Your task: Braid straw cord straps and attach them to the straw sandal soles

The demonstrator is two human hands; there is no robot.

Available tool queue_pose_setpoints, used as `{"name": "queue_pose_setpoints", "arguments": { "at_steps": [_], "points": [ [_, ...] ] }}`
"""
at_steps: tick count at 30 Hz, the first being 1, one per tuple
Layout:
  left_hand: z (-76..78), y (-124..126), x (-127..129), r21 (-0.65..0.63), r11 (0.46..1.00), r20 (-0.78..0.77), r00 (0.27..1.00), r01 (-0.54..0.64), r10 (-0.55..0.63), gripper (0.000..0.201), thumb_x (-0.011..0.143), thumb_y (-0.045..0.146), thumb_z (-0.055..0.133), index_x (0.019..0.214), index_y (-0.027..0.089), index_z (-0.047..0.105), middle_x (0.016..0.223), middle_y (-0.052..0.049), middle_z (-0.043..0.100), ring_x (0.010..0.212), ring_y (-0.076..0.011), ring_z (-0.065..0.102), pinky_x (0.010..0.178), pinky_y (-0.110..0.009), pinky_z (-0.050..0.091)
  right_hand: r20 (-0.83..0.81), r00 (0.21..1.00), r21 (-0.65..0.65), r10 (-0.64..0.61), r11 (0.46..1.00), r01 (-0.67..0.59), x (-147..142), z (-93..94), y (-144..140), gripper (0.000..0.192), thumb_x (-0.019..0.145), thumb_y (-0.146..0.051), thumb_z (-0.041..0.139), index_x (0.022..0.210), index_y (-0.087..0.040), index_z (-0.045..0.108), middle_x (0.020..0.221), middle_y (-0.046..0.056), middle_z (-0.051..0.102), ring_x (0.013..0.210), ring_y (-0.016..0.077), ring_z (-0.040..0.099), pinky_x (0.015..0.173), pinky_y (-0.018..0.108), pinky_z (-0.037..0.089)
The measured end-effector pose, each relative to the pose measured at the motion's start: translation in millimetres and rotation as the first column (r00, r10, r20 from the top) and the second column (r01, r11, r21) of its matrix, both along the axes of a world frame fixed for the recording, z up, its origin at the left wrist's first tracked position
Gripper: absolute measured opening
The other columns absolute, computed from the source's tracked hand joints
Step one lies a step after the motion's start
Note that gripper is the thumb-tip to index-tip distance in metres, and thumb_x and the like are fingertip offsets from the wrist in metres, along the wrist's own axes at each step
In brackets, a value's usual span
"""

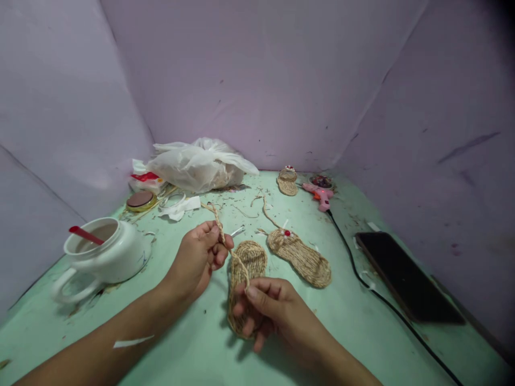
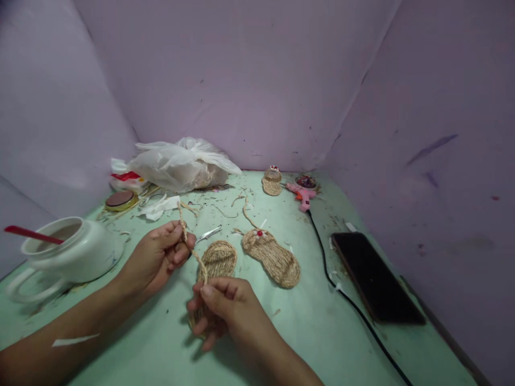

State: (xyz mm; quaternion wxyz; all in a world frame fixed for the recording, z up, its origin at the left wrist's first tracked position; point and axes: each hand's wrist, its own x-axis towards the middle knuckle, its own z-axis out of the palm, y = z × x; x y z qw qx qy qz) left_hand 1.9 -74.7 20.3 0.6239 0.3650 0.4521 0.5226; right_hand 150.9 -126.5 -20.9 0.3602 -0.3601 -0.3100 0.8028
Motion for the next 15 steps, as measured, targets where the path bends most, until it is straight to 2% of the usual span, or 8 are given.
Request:
{"name": "queue_pose_setpoints", "arguments": {
  "at_steps": [5,10,15],
  "points": [
    [-1.3,-2.2,1.8,0.002,1.000,-0.014,1.000,0.000,0.000,0.015,0.083,0.020,0.044,0.069,0.016,0.040,0.058,0.001,0.056,0.033,-0.0016,0.036,0.031,-0.012,0.021,0.104,0.995,0.024,-0.007,1.000,0.004,0.6,-7.1,0.0,0.042,0.058,-0.048,0.074,0.058,-0.009,0.058,0.043,-0.001,0.055,0.030,0.0048,0.047,0.030,0.014,0.035],
    [-5.4,-3.3,4.0,0.002,1.000,-0.008,1.000,0.009,-0.009,0.016,0.081,0.023,0.046,0.068,0.017,0.039,0.056,0.002,0.056,0.032,-0.0020,0.036,0.030,-0.012,0.020,0.198,0.980,0.043,0.034,0.998,-0.043,1.2,-13.3,1.7,0.048,0.052,-0.056,0.073,0.052,-0.012,0.053,0.039,-0.002,0.052,0.026,0.0044,0.042,0.028,0.016,0.029],
    [-3.4,-2.1,1.6,0.000,1.000,-0.016,1.000,-0.017,0.017,0.014,0.081,0.022,0.046,0.070,0.017,0.040,0.054,0.003,0.055,0.031,-0.0023,0.036,0.030,-0.012,0.020,0.281,0.958,0.020,0.062,0.997,-0.070,1.3,-7.2,0.7,0.052,0.048,-0.061,0.071,0.050,-0.014,0.049,0.037,-0.003,0.050,0.026,0.0049,0.040,0.028,0.017,0.030]
  ]
}}
